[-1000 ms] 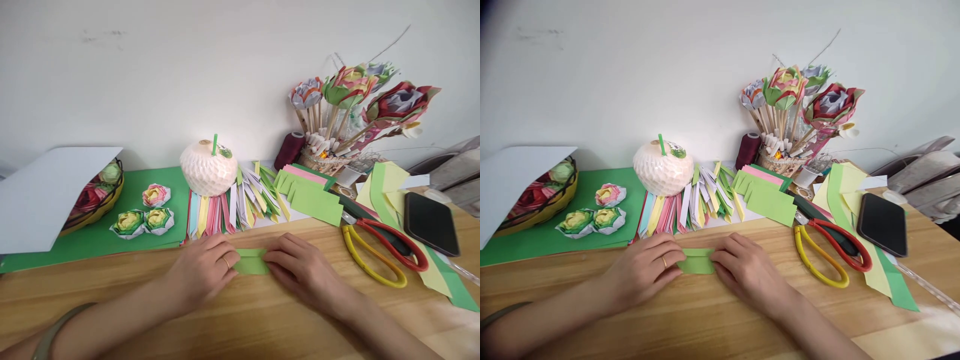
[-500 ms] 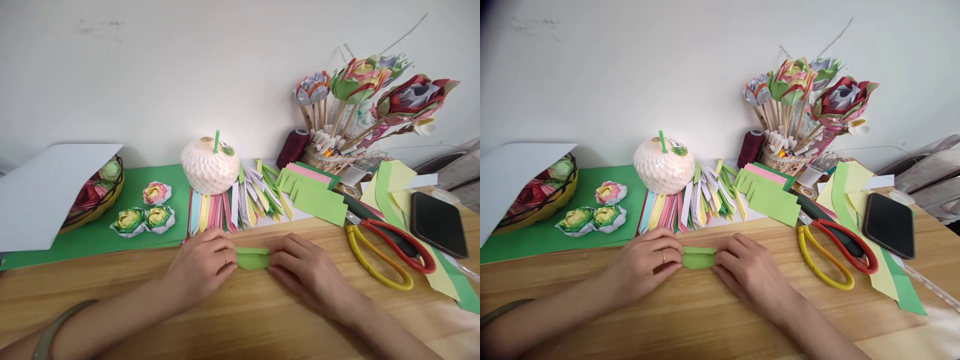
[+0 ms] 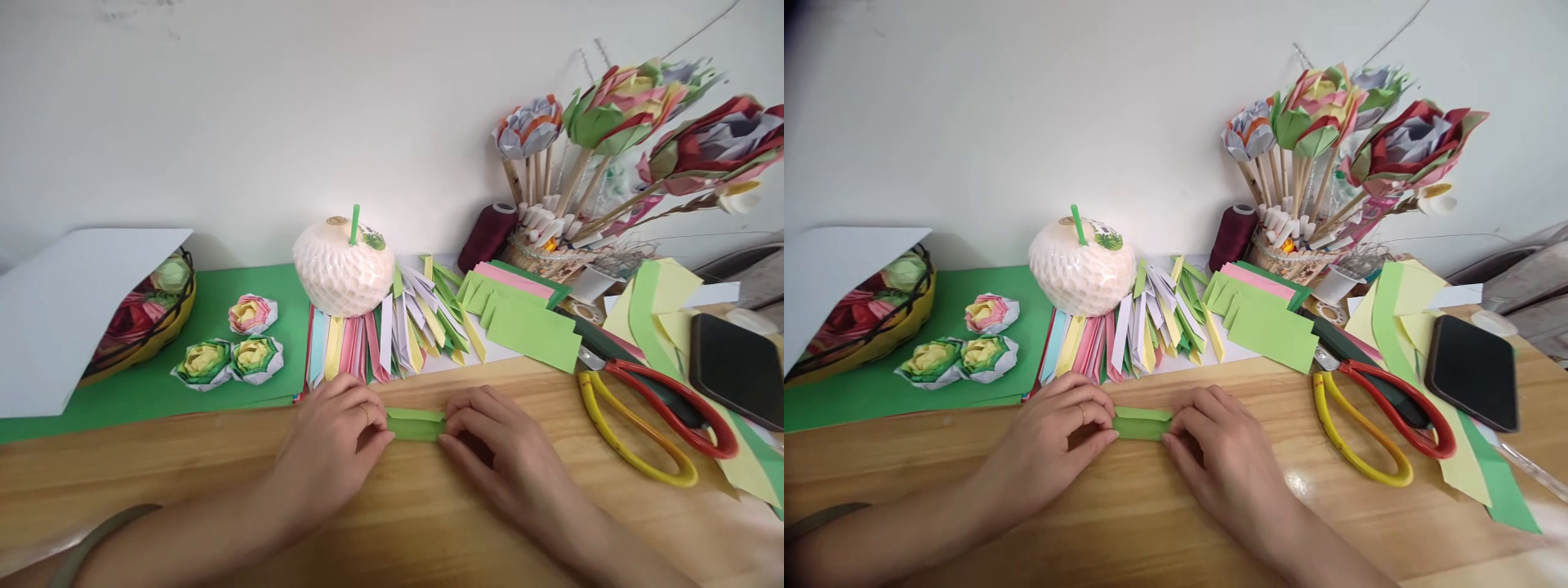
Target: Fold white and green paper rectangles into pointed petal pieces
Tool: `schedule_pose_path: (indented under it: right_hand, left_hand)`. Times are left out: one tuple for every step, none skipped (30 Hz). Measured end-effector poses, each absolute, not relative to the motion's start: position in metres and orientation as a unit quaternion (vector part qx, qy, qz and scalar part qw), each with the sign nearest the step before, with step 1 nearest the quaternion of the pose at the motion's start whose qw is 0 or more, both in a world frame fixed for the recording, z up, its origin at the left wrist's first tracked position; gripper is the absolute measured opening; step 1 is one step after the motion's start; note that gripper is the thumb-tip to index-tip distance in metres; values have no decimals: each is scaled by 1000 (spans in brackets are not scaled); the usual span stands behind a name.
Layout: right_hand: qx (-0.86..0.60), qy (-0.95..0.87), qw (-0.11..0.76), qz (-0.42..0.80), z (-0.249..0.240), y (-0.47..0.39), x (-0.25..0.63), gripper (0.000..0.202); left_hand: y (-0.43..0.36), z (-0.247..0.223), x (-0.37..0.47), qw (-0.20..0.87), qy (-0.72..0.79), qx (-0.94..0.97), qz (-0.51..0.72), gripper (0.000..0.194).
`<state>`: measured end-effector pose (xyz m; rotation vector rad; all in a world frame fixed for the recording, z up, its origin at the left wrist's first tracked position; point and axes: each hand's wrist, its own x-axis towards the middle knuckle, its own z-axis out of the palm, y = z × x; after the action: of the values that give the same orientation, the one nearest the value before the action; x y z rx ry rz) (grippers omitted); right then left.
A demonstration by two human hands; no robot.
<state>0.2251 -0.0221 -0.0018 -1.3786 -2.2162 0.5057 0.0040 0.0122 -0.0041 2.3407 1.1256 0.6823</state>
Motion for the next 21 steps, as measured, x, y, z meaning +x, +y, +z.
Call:
schedule_pose_path:
  right_hand:
    - [-505, -809, 241, 178, -2, -22, 224, 13]
    - [-507, -809, 244, 171, -3, -23, 223, 13]
    - [-509, -809, 246, 162, -4, -23, 222, 13]
    - [-510, -809, 248, 153, -4, -22, 222, 14]
    - [-511, -810, 249, 145, -4, -22, 221, 15]
    - [-511, -810, 250, 139, -5, -22, 220, 15]
    - [-512, -810, 251, 134, -5, -22, 219, 16]
    - [-513, -810, 253, 129, -6, -21, 218, 16]
    - [-514, -809, 256, 124, -7, -21, 218, 16]
    - [-516, -808, 259, 120, -8, -21, 217, 16]
    - [-518, -806, 261, 115, -8, -21, 217, 16]
    - [-520, -805, 263, 112, -9, -21, 216, 16]
    - [-522, -803, 265, 109, -10, -21, 216, 16]
    - [-523, -802, 266, 108, -10, -21, 216, 16]
    - [-524, -801, 267, 108, -11, -21, 216, 17]
    - [-524, -801, 268, 108, -11, -20, 215, 17]
    - [-524, -801, 269, 108, -11, -20, 215, 17]
    - [-524, -801, 269, 109, -11, -20, 215, 16]
    - [-524, -801, 269, 109, -11, -20, 215, 16]
    - [-524, -801, 268, 108, -11, -20, 215, 16]
    - [-524, -801, 267, 108, -11, -19, 215, 16]
  left_hand:
    - [12, -4, 5, 225, 411, 849, 243, 14]
    - [12, -3, 6, 223, 414, 850, 239, 14]
    - [12, -3, 7, 220, 416, 850, 236, 15]
    - [12, -4, 8, 217, 419, 850, 235, 15]
    - [12, -4, 8, 214, 422, 849, 234, 15]
    - [12, -4, 9, 212, 425, 849, 232, 16]
    - [12, -5, 10, 210, 428, 849, 229, 16]
    - [13, -5, 10, 207, 431, 849, 225, 17]
    - [13, -6, 11, 202, 432, 850, 223, 17]
    - [13, -6, 11, 195, 434, 851, 221, 16]
    - [12, -7, 12, 186, 434, 853, 220, 15]
    - [12, -7, 12, 175, 434, 856, 220, 15]
    - [12, -7, 13, 164, 433, 859, 219, 14]
    - [12, -7, 13, 153, 431, 862, 219, 14]
    - [12, -7, 14, 143, 429, 865, 217, 15]
    - [12, -7, 14, 133, 426, 868, 216, 15]
    - [12, -7, 14, 124, 424, 871, 215, 15]
    - [12, -7, 14, 116, 423, 873, 213, 15]
    - [12, -8, 14, 110, 422, 875, 211, 15]
    - [12, -8, 14, 104, 421, 877, 209, 15]
    - [12, -8, 14, 98, 419, 878, 208, 14]
